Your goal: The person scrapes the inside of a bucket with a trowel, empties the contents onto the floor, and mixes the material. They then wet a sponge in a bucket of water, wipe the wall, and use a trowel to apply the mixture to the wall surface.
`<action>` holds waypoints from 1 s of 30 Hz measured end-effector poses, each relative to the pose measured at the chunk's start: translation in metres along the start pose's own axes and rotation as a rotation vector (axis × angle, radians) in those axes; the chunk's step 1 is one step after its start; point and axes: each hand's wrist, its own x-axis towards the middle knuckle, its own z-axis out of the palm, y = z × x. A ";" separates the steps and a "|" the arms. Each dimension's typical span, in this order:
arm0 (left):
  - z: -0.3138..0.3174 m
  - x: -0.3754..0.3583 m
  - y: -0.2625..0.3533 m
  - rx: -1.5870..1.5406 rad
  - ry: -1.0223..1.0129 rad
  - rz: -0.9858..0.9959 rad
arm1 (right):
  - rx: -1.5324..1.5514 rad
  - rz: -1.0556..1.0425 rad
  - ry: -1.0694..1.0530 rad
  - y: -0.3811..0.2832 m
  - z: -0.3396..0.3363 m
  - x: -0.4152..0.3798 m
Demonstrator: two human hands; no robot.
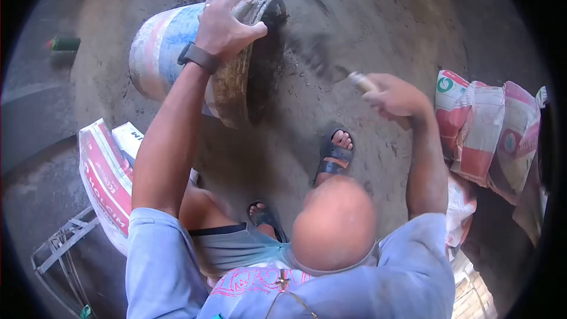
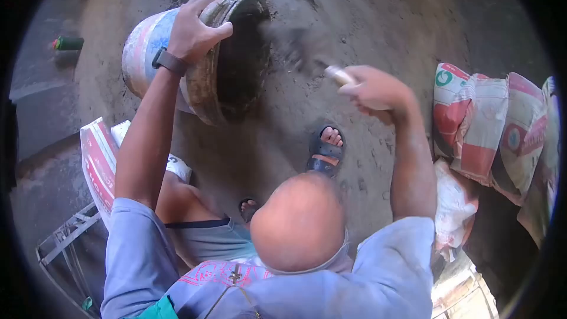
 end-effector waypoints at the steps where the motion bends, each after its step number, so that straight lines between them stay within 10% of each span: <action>1: -0.002 -0.001 0.002 -0.055 0.000 -0.008 | 0.079 0.011 0.153 0.006 -0.005 -0.008; 2: -0.002 -0.003 0.004 -0.111 -0.005 -0.010 | 0.081 0.021 0.161 0.010 -0.004 -0.007; 4: -0.003 -0.008 0.004 -0.055 -0.020 0.015 | -0.019 -0.269 0.852 0.017 0.006 0.026; 6: -0.002 -0.017 0.007 -0.058 0.003 0.049 | -0.128 -0.174 0.885 0.028 -0.003 0.074; 15: -0.056 -0.039 -0.016 -0.125 0.135 -0.092 | -0.269 -0.249 0.630 0.055 0.062 0.039; 22: 0.006 -0.030 0.017 0.133 0.157 0.016 | -0.694 -0.585 0.692 -0.054 0.046 0.099; 30: 0.008 -0.038 0.012 0.086 0.172 0.067 | -0.580 -0.349 0.463 -0.128 0.084 0.239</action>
